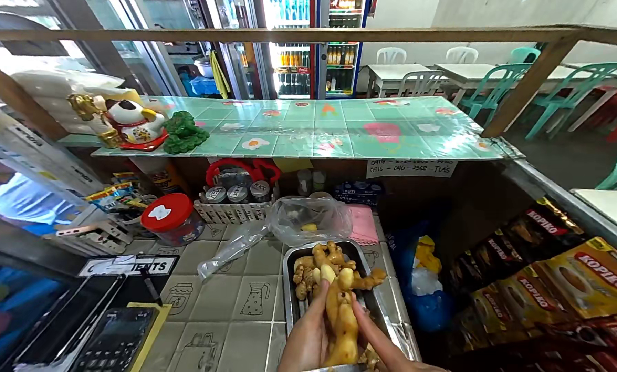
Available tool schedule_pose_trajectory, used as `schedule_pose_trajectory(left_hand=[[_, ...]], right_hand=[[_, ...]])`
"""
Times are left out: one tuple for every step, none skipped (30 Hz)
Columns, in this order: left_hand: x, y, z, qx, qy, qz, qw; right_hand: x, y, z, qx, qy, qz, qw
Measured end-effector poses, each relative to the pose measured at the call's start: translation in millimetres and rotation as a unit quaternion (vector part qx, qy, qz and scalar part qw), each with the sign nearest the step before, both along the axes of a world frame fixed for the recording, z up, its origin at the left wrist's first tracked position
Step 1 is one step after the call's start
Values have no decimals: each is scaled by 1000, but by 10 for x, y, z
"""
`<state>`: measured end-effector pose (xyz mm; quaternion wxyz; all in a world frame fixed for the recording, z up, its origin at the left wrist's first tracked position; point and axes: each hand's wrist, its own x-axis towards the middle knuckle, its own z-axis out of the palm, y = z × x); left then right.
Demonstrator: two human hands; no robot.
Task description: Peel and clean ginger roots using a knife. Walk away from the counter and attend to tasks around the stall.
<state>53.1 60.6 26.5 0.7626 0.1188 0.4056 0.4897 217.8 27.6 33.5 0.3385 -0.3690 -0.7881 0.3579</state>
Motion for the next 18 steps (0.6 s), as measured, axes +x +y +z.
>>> schedule_pose_trajectory(left_hand=[[7,-1,0,-4,-6,10,1000],[10,2,10,-9,-12,19,1000],[5,6,15,-10,-19,22,1000],[-7,7,6,-3,-34,19,999],[-18,0,-9,8,-56,12,998],[-17,-23,-19,18,-79,12,997],[-9,-38,-18,20,-84,14,996],[1,-43,-4,16,-72,19,997],[18,-33,14,4,-48,31,998],[24,-20,26,-5,-28,31,999],[21,-7,26,-4,-28,25,999],[12,-1,23,5,-43,17,999],[12,-8,31,12,-65,19,998],[6,-20,33,18,-85,19,996],[2,-28,35,20,-100,21,995],[-4,-29,33,17,-111,20,993],[-12,-27,24,13,-115,17,993],[-15,-27,13,11,-112,13,994]], right_hand=[[-3,9,-22,10,0,-4,1000],[8,28,-46,12,3,0,1000],[43,59,-96,9,4,14,1000],[77,82,-129,10,5,26,1000],[112,91,-139,9,10,35,999],[148,88,-124,5,10,38,999],[175,84,-103,-3,8,42,999],[186,76,-86,-13,5,46,999],[180,63,-80,-23,3,47,999],[166,51,-82,-31,6,46,998],[157,44,-83,-37,9,44,998],[154,41,-86,-40,13,41,998],[157,43,-85,-39,13,39,998],[159,47,-87,-34,14,38,999],[156,49,-94,-26,13,35,999],[149,55,-107,-15,14,33,999],[139,66,-123,-5,19,31,999],[129,82,-142,2,25,34,999]])
